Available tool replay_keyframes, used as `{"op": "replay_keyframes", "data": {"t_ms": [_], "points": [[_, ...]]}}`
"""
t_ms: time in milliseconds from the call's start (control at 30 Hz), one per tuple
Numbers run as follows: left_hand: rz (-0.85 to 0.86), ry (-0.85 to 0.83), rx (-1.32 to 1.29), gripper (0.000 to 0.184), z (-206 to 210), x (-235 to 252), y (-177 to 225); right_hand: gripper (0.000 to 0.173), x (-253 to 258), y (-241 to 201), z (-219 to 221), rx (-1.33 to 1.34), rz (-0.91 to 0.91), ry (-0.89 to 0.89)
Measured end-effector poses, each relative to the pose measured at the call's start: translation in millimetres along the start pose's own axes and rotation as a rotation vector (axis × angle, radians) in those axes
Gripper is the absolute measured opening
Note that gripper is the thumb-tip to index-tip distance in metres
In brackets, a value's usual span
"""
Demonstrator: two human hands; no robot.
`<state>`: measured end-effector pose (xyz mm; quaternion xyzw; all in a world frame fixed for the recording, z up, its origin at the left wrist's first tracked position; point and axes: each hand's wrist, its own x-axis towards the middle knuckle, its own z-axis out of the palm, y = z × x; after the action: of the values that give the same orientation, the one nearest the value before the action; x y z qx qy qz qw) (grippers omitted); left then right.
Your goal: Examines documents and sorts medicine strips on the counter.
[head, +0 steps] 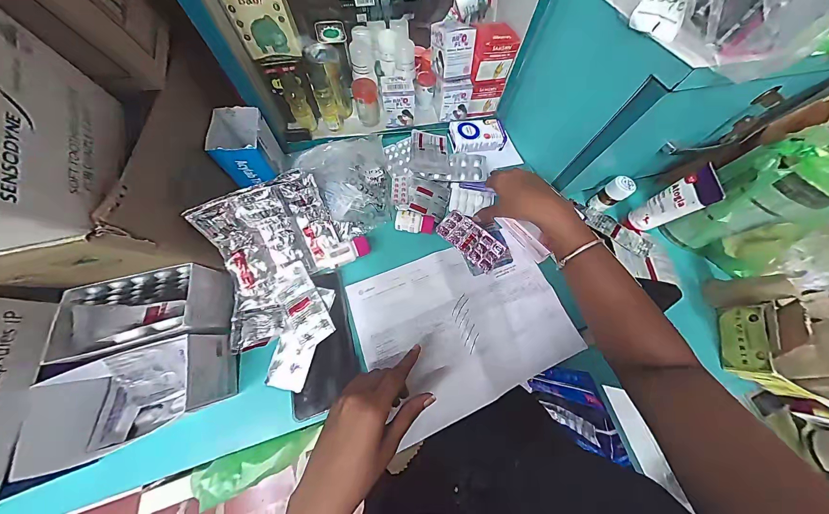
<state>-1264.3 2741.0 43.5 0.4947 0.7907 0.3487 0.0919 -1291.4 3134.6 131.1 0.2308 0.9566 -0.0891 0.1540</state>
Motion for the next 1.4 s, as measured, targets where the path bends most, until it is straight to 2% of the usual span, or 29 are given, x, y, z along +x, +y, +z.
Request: {"op": "replay_keyframes", "data": {"t_ms": [133,267,367,433,467,567,633,733,867,967,1033,1100,1167,1300,1333,1400], "points": [[-0.007,0.010,-0.016,0.055,3,-7,-5,0.062,5,-7,-8,-0.021,0.045,-0.064],[-0.013,0.012,-0.016,0.056,2,-8,-4,0.066,0,-7,-3,0.007,0.083,0.024],[-0.019,0.020,-0.015,0.056,0,-8,-5,0.050,-28,-10,-5,0.066,-0.007,0.083],[-0.014,0.019,-0.016,0.055,-1,-8,-4,0.040,-46,-15,-6,0.097,-0.101,-0.021],[-0.008,0.015,-0.021,0.055,-2,-8,-3,0.047,-54,-18,-4,0.087,-0.136,-0.089],[0.015,-0.005,-0.035,0.054,-3,-9,2,0.099,-65,-23,9,0.058,-0.157,-0.220],[0.028,-0.019,-0.040,0.054,-5,-8,4,0.113,-64,-25,21,0.010,-0.126,-0.191],[0.040,-0.027,-0.040,0.053,-5,-7,5,0.110,-66,-29,23,-0.021,-0.098,-0.115],[0.048,-0.034,-0.031,0.054,-3,-8,6,0.094,-59,-26,17,-0.052,-0.130,-0.159],[0.056,-0.033,-0.036,0.054,-3,-7,6,0.094,-58,-23,18,-0.026,-0.238,-0.150],[0.054,-0.027,-0.035,0.054,-3,-7,5,0.100,-58,-26,19,-0.019,-0.235,-0.170],[0.050,-0.036,-0.044,0.054,-2,-9,4,0.110,-60,-28,19,-0.037,-0.179,-0.164],[0.054,-0.036,-0.042,0.055,-3,-8,4,0.113,-63,-30,17,-0.049,-0.115,-0.105],[0.064,-0.029,-0.023,0.056,-2,-8,2,0.091,-70,-32,7,0.012,0.029,0.035],[0.067,-0.032,-0.024,0.056,-1,-8,2,0.089,-72,-31,4,0.054,0.064,0.044],[0.073,-0.038,-0.028,0.056,-1,-7,1,0.096,-77,-28,-1,0.147,0.098,0.045]]}}
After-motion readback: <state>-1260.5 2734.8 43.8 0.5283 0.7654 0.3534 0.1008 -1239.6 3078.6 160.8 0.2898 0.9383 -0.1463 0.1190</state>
